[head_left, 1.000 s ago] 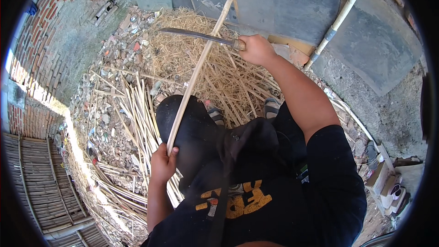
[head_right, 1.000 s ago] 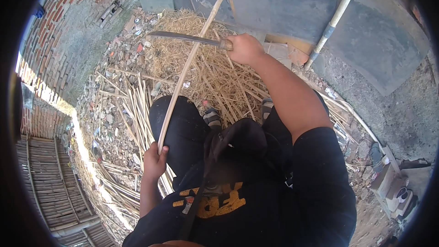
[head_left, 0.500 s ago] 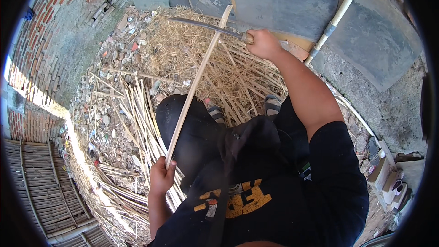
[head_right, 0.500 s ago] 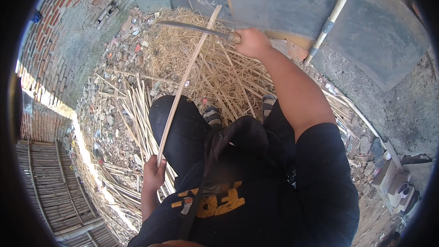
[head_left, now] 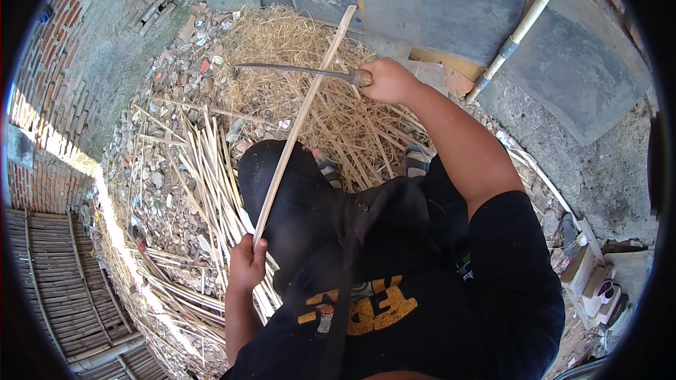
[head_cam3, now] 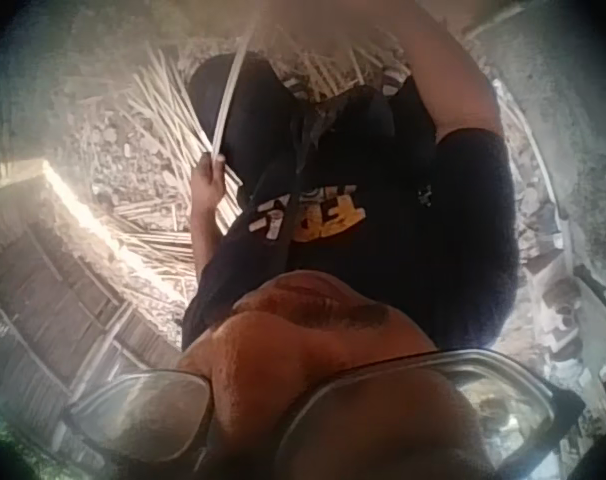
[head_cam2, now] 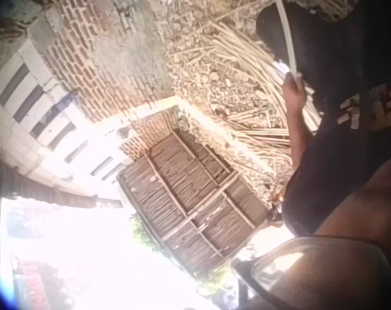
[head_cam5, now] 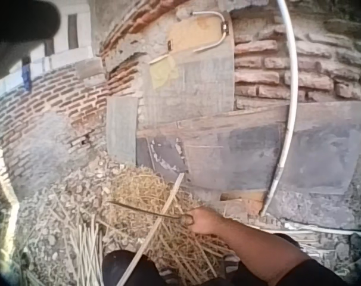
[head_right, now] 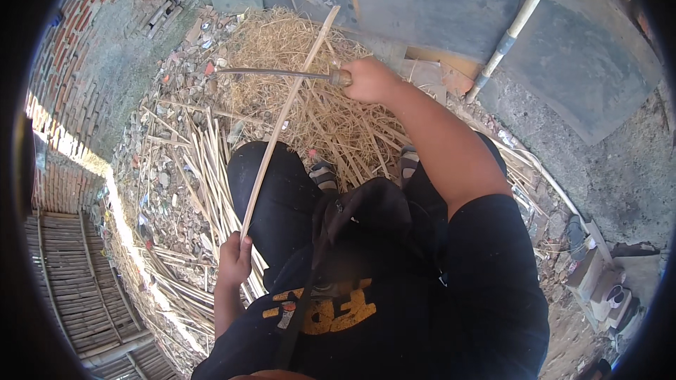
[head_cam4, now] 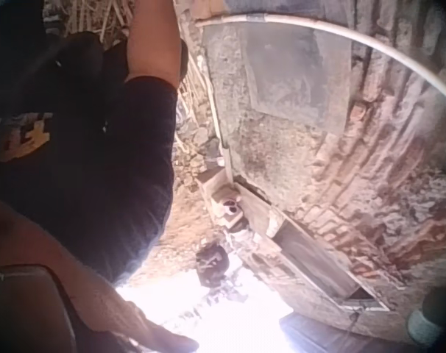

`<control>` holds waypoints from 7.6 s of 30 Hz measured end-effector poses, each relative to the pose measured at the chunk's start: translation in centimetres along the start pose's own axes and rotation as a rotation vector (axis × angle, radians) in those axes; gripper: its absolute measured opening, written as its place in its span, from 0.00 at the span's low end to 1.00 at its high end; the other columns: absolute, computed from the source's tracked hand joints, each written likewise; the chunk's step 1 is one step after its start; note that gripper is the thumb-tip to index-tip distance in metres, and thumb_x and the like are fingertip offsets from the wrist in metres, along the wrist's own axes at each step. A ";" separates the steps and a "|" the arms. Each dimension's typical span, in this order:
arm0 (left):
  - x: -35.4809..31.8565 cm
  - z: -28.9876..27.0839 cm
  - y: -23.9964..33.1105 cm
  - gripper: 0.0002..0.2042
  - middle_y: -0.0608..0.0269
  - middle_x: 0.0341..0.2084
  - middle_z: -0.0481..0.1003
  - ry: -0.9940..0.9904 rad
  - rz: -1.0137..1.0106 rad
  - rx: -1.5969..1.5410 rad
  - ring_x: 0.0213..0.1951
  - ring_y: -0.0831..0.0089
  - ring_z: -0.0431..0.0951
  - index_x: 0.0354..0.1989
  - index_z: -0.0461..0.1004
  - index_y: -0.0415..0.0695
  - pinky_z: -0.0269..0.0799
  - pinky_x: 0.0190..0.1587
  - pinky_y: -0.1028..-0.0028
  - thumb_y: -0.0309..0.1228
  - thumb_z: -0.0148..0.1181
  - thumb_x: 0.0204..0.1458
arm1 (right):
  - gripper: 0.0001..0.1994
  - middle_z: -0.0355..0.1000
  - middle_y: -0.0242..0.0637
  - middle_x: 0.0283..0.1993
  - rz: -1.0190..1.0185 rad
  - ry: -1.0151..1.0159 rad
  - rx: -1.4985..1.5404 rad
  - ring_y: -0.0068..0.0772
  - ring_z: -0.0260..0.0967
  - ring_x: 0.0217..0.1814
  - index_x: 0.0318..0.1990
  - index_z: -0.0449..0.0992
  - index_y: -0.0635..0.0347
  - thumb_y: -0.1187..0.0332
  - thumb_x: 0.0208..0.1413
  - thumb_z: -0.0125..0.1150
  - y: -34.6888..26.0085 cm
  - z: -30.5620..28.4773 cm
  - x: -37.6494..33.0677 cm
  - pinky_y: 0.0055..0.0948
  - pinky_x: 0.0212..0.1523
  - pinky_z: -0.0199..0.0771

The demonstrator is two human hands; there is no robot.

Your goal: The person strips layers from a bamboo stick using a blade.

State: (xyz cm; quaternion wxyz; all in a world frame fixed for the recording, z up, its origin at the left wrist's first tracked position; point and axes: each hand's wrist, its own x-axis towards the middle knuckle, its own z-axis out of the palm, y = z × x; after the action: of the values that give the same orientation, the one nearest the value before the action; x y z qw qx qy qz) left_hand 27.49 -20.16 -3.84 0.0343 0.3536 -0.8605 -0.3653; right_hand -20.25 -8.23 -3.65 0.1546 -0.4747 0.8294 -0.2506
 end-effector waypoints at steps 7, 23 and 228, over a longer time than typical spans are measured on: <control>-0.1 -0.6 -2.0 0.25 0.62 0.14 0.66 -0.024 0.005 -0.091 0.21 0.76 0.62 0.26 0.67 0.36 0.61 0.25 0.68 0.48 0.55 0.67 | 0.05 0.77 0.43 0.28 -0.301 -0.099 -0.380 0.52 0.78 0.35 0.32 0.78 0.55 0.67 0.47 0.64 -5.0 0.5 -2.0 0.46 0.38 0.78; 0.5 -1.2 -2.2 0.25 0.63 0.15 0.63 -0.068 -0.032 -0.106 0.23 0.77 0.60 0.25 0.68 0.38 0.61 0.26 0.68 0.48 0.54 0.68 | 0.12 0.81 0.42 0.38 -0.068 -0.095 -0.251 0.47 0.80 0.41 0.45 0.81 0.51 0.68 0.52 0.62 -2.1 -1.2 -1.0 0.47 0.45 0.80; -0.7 -0.6 1.4 0.15 0.53 0.20 0.75 0.130 -0.005 -0.002 0.24 0.64 0.76 0.38 0.72 0.35 0.70 0.29 0.65 0.39 0.60 0.64 | 0.19 0.69 0.28 0.26 0.029 0.494 0.548 0.24 0.63 0.28 0.47 0.80 0.59 0.55 0.57 0.70 0.4 -7.7 -2.6 0.30 0.33 0.65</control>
State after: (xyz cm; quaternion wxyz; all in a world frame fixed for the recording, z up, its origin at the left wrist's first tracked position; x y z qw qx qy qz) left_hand 27.39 -19.40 -2.33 0.0897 0.3788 -0.8550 -0.3426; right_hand -23.01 -3.70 2.49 0.0746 -0.3290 0.7506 -0.5681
